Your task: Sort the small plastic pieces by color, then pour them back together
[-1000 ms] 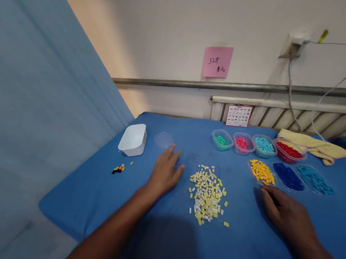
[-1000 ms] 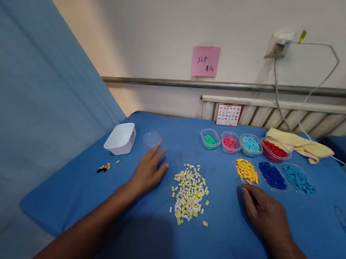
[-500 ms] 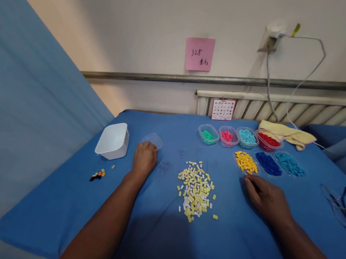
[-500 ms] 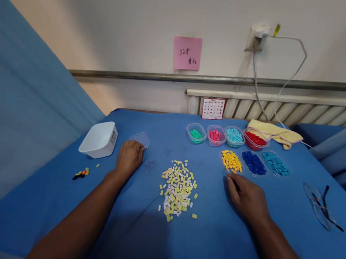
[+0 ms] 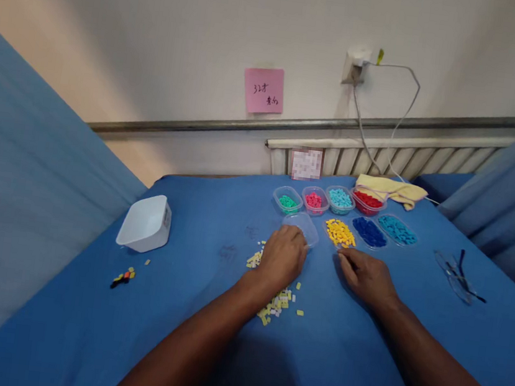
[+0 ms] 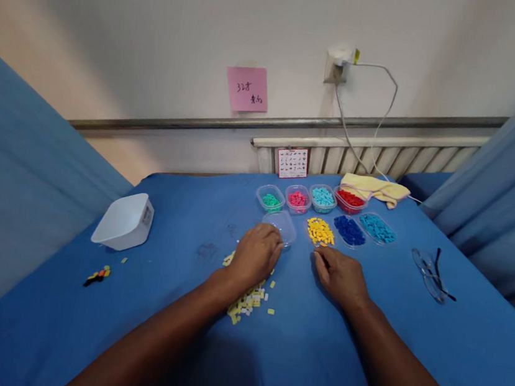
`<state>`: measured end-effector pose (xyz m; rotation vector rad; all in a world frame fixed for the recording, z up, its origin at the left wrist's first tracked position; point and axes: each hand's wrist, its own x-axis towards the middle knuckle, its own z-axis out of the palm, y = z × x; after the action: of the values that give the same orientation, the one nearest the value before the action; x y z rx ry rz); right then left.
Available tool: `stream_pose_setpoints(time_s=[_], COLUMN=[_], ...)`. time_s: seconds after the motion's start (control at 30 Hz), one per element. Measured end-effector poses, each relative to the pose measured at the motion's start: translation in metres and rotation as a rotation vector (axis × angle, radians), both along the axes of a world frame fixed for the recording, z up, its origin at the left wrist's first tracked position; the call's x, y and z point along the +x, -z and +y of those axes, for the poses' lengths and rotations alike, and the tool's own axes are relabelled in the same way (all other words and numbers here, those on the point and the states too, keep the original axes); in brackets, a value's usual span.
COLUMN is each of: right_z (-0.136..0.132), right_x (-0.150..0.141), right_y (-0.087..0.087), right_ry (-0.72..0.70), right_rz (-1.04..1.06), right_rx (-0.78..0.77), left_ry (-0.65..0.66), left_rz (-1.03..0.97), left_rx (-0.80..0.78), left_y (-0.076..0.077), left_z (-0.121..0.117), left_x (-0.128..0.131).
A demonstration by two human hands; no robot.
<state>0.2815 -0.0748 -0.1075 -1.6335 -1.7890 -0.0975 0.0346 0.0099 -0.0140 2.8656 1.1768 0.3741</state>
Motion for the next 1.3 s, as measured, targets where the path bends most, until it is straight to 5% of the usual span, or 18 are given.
stream_pose_setpoints(time_s=[0.13, 0.27, 0.47, 0.6, 0.73, 0.93, 1.13, 1.2, 1.3], right_z=[0.002, 0.003, 0.002, 0.002, 0.002, -0.002, -0.01, -0.012, -0.008], right_x=[0.001, 0.003, 0.004, 0.005, 0.008, 0.011, 0.0, -0.017, -0.054], right_y=[0.002, 0.003, 0.004, 0.004, 0.004, 0.006, -0.002, -0.006, -0.009], right_ry=[-0.002, 0.001, 0.025, 0.048, 0.052, 0.058, -0.112, -0.246, -0.429], right_rz=[-0.013, -0.006, 0.022, 0.021, 0.004, -0.046, -0.151, -0.166, -0.152], right_rx=[0.035, 0.041, 0.0, -0.004, -0.012, 0.016, 0.096, 0.097, 0.056], left_ry=[-0.011, -0.026, -0.034, 0.138, 0.258, 0.102, 0.194, 0.328, 0.329], left_rz=[0.147, 0.168, -0.145, -0.138, -0.197, -0.339, -0.076, 0.026, 0.106], left_rx=[-0.034, -0.078, -0.198, -0.43, -0.548, -0.551, -0.369, -0.327, -0.283], left_y=[0.016, 0.02, 0.013, 0.026, 0.036, 0.029, 0.036, 0.04, 0.042], left_z=[0.0, 0.002, 0.04, 0.058, 0.045, 0.026, -0.025, -0.041, -0.046], left_x=[0.034, 0.038, -0.014, -0.058, -0.09, -0.121, -0.09, -0.076, -0.072])
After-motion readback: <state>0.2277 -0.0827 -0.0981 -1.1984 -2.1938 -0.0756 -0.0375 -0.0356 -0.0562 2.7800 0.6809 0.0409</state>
